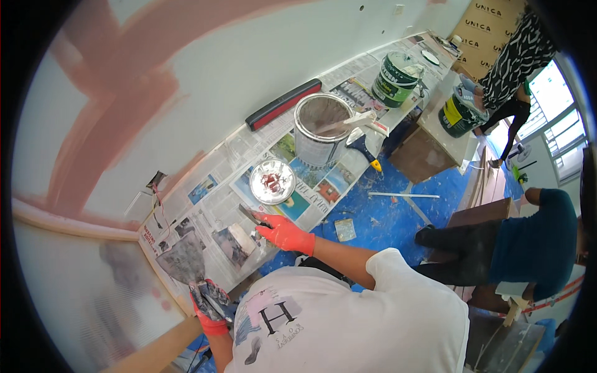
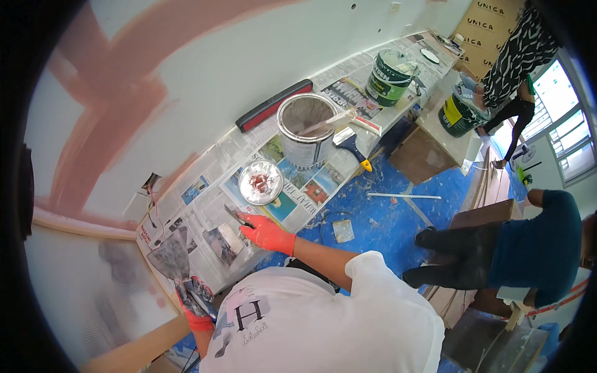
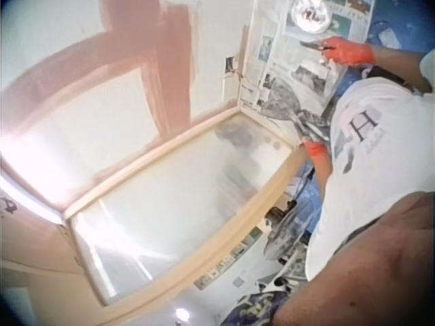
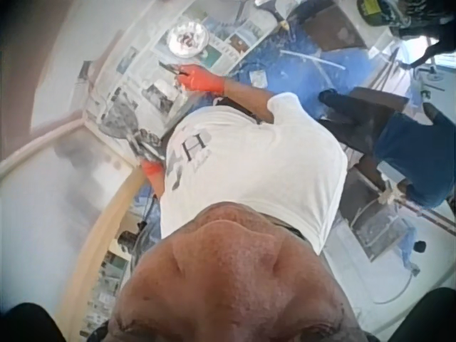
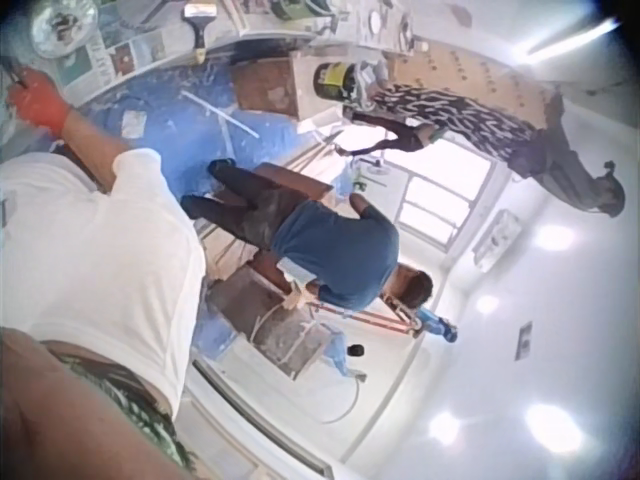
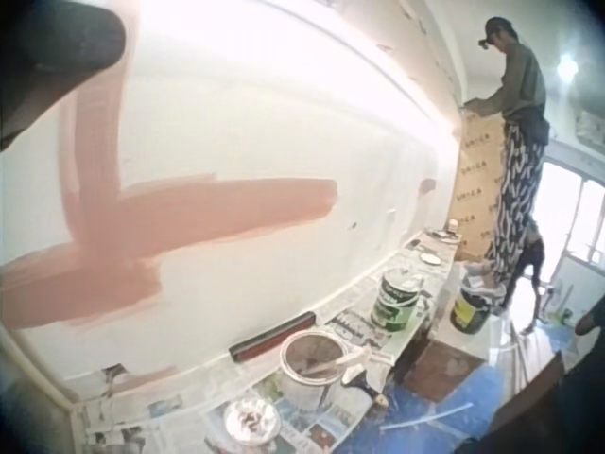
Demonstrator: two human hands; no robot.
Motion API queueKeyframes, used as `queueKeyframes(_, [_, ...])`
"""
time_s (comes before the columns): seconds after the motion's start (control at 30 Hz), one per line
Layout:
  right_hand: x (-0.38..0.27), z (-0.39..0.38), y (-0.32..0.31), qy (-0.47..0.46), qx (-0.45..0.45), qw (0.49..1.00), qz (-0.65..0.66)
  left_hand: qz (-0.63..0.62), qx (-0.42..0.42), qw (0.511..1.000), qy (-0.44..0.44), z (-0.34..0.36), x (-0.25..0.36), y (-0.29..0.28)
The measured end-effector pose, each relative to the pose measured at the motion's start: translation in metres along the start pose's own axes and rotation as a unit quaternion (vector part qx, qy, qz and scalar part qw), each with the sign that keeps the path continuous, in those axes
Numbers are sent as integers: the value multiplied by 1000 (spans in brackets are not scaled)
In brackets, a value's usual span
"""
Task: The person applies joint compound to the seams of a wall using putty knives and a trowel, then scrapes excess material from the tools over a workbench covered in newspaper.
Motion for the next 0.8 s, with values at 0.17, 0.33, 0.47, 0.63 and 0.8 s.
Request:
queueKeyframes(0.17, [-2,-23,28,-33,2,999,-22,-17,-29,999,6,0,5,-34])
queueKeyframes(0.33, [6,-35,42,-62,26,996,-65,-9,-36,999,6,-6,11,-40])
queueKeyframes(0.47, [6,-38,43,-90,41,990,-101,-23,-17,999,-22,0,8,-52])
queueKeyframes(0.63, [-4,-33,28,-182,121,972,-85,-27,-14,998,-53,-5,6,-41])
queueKeyframes(0.8, [-29,-49,36,-474,123,819,-298,-70,6,993,-95,0,-1,-65])
Point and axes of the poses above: each hand's wrist, its own z-axis towards the middle knuckle, its own y-axis out of the palm, x = y × z, the point moved 9 cm from there along z, towards the middle knuckle, and after that the axes turned 15 degrees about x, right-handed, at the moved point
